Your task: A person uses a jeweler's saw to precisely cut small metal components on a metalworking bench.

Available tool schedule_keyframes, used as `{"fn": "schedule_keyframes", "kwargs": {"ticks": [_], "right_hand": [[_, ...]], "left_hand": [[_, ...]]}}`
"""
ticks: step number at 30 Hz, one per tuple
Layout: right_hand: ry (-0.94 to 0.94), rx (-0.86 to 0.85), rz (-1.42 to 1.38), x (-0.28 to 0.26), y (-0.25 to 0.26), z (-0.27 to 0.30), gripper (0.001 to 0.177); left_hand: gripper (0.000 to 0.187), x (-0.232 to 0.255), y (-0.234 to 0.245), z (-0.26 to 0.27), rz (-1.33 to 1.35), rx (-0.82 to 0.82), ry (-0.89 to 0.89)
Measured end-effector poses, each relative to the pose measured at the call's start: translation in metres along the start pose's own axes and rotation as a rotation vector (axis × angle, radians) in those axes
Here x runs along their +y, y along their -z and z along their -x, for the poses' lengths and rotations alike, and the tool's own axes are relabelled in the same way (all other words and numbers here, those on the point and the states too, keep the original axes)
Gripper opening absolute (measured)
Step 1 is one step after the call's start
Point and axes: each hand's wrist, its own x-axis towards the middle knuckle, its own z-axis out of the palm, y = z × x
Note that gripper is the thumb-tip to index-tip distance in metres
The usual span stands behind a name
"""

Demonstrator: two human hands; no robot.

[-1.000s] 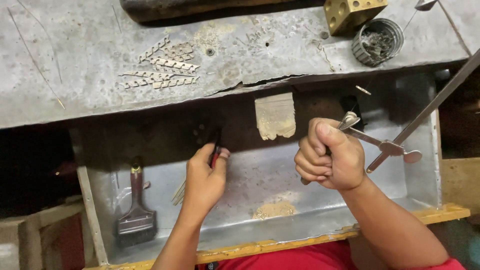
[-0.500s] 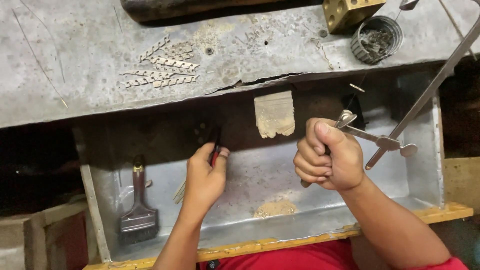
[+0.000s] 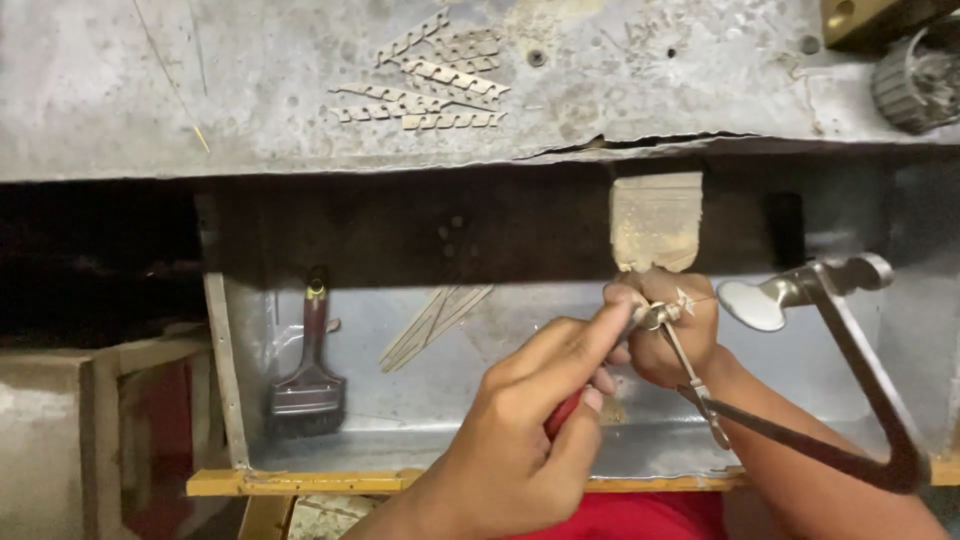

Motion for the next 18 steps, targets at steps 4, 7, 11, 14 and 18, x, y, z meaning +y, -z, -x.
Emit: {"fn": "schedule_keyframes", "kwargs": {"ticks": [4,7,11,14,18], "right_hand": [[-0.059,-0.195,-0.1,-0.013,0.001,-0.013,0.036],[-0.212,-0.217,-0.269,-0.009,-0.008,-0.009,0.044],[-0.13,-0.081,-0.387,-0.025,-0.017,-0.023,0.057],[-0.299,-0.243,-0.067,-0.018,-0.009,-0.02,0.057],[-0.356,-0.224,-0.062,-0.023,-0.014,-0.024,0.054]], "left_hand": [[0.058,-0.005,0.001,0.0,0.023,-0.038,-0.016],[0.058,-0.008,0.0,0.0,0.051,-0.033,-0.004],[0.059,-0.008,0.002,-0.002,0.03,-0.011,0.014],[0.062,-0.008,0.004,-0.001,0.005,-0.011,0.027],[0.062,-0.005,0.004,-0.002,-0.027,0.021,0.009]]}}
